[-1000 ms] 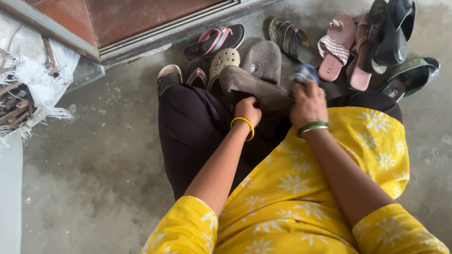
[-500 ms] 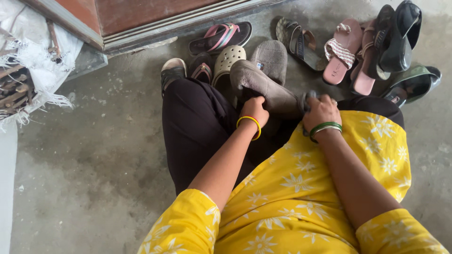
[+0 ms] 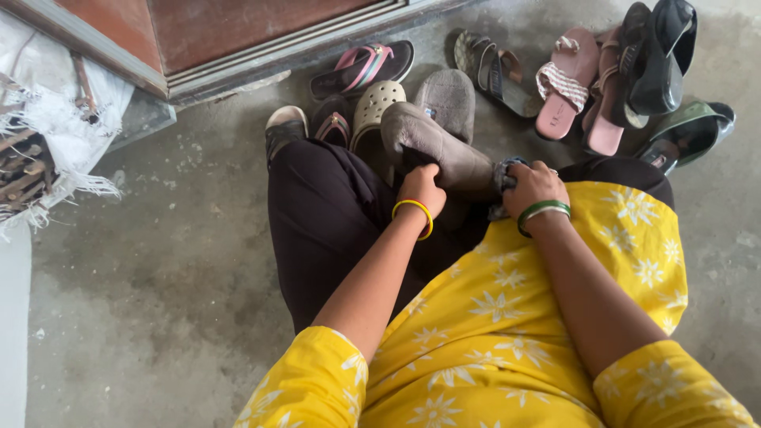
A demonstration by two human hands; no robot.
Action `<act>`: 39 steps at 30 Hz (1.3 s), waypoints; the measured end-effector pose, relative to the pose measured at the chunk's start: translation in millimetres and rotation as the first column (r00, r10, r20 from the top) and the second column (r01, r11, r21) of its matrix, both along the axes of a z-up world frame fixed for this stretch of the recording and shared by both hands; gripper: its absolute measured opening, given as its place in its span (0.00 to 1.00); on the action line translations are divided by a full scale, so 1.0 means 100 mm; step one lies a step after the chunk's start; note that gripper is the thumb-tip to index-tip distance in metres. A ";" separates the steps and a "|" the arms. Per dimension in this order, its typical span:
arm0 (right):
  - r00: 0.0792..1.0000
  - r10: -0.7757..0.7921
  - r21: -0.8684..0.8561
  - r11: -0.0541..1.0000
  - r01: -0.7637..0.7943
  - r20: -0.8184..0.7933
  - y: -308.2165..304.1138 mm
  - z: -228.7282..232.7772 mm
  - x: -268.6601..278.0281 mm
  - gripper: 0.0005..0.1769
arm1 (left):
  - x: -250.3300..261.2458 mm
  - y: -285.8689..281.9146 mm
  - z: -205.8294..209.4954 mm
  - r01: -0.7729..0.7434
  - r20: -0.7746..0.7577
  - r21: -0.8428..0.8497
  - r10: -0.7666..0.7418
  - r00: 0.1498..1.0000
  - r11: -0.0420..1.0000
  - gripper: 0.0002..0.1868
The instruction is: The person sits on the floor and wipes a pair of fuzzy slippers with a cloth, then places them in a shoe cabinet. They then pick up a pair of flip-flops and begin wiping them with the same cloth.
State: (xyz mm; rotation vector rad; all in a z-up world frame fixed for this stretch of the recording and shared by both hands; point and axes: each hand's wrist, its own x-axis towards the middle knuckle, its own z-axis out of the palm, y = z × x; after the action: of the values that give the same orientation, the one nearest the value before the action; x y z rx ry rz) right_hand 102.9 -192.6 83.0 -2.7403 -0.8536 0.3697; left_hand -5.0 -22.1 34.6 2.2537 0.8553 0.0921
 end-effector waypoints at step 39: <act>0.968 0.236 0.313 0.916 -0.251 0.085 0.04 -0.19 -0.05 0.27 | -0.01 0.02 -0.17 0.054 0.115 0.031 -0.057 0.992 0.998 0.18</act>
State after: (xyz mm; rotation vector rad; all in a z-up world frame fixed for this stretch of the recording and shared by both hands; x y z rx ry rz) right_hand 98.3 -188.2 64.4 -2.3555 -1.1613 0.1921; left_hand -6.3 -19.8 17.5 2.2722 0.7338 0.2078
